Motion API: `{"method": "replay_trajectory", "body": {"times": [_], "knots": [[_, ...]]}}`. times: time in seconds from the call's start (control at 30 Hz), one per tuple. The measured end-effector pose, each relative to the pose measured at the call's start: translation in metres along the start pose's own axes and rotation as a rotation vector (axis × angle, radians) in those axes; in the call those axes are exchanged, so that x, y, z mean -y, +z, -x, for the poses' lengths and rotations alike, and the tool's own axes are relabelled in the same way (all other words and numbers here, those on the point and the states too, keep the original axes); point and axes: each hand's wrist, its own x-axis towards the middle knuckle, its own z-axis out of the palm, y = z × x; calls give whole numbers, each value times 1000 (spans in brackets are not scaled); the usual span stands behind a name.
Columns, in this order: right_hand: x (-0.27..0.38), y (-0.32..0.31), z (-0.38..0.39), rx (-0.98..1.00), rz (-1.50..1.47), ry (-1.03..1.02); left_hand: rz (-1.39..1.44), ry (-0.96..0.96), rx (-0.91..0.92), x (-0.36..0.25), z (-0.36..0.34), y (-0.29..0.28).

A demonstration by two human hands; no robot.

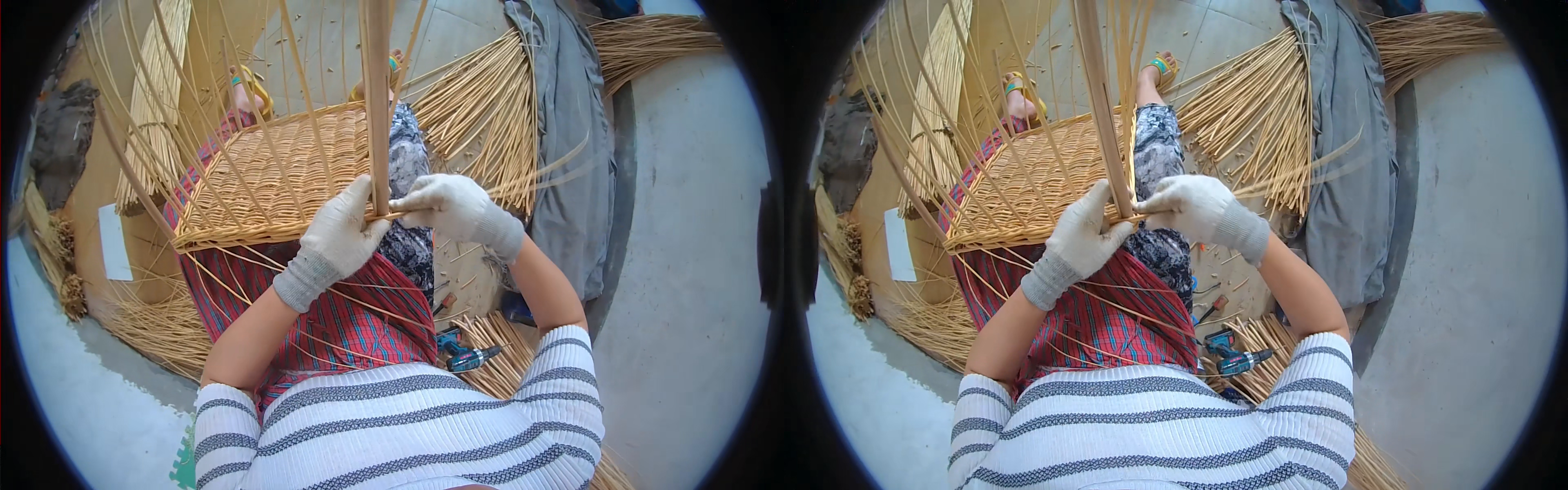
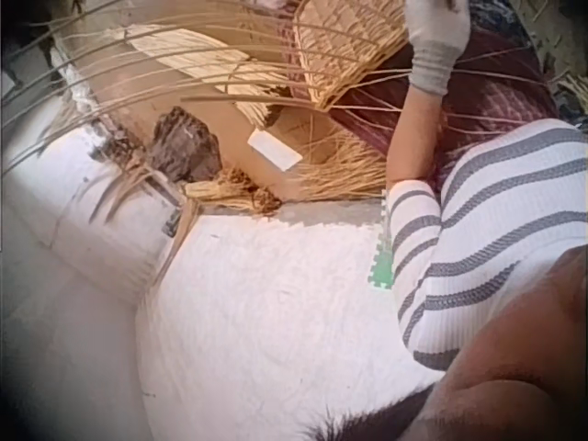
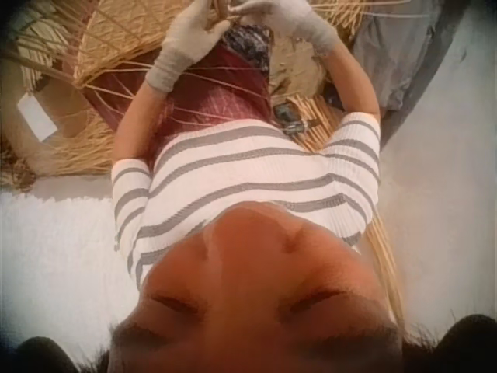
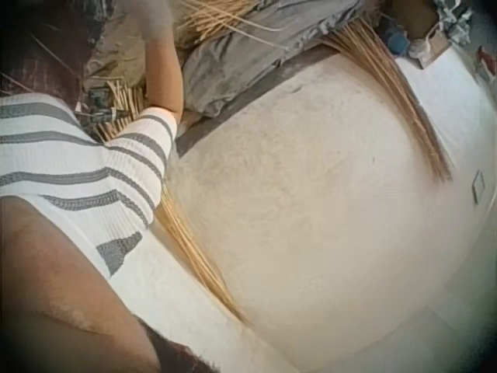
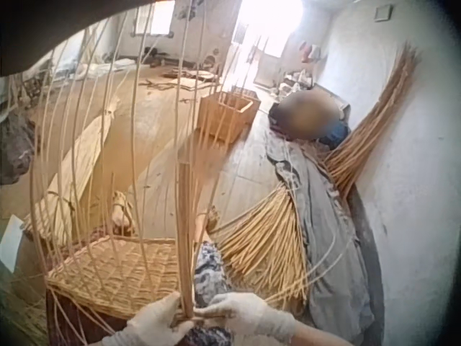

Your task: Weaving a wicker basket while sitting on a workshop floor.

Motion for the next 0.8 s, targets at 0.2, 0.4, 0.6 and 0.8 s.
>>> {"method": "replay_trajectory", "body": {"times": [0.2, 0.4, 0.6, 0.8], "knots": [[-19, -10, -28, -250, 90, 33, 138, 36, -72, 17, -1, 14], [-38, 9, -73, -532, 163, -183, 350, 29, -149, 7, -2, 8], [6, -7, -63, -438, 408, -126, 219, -74, -236, -21, 42, -79], [17, 27, -60, -329, 219, -332, 340, 95, -82, -38, 162, -118]]}}
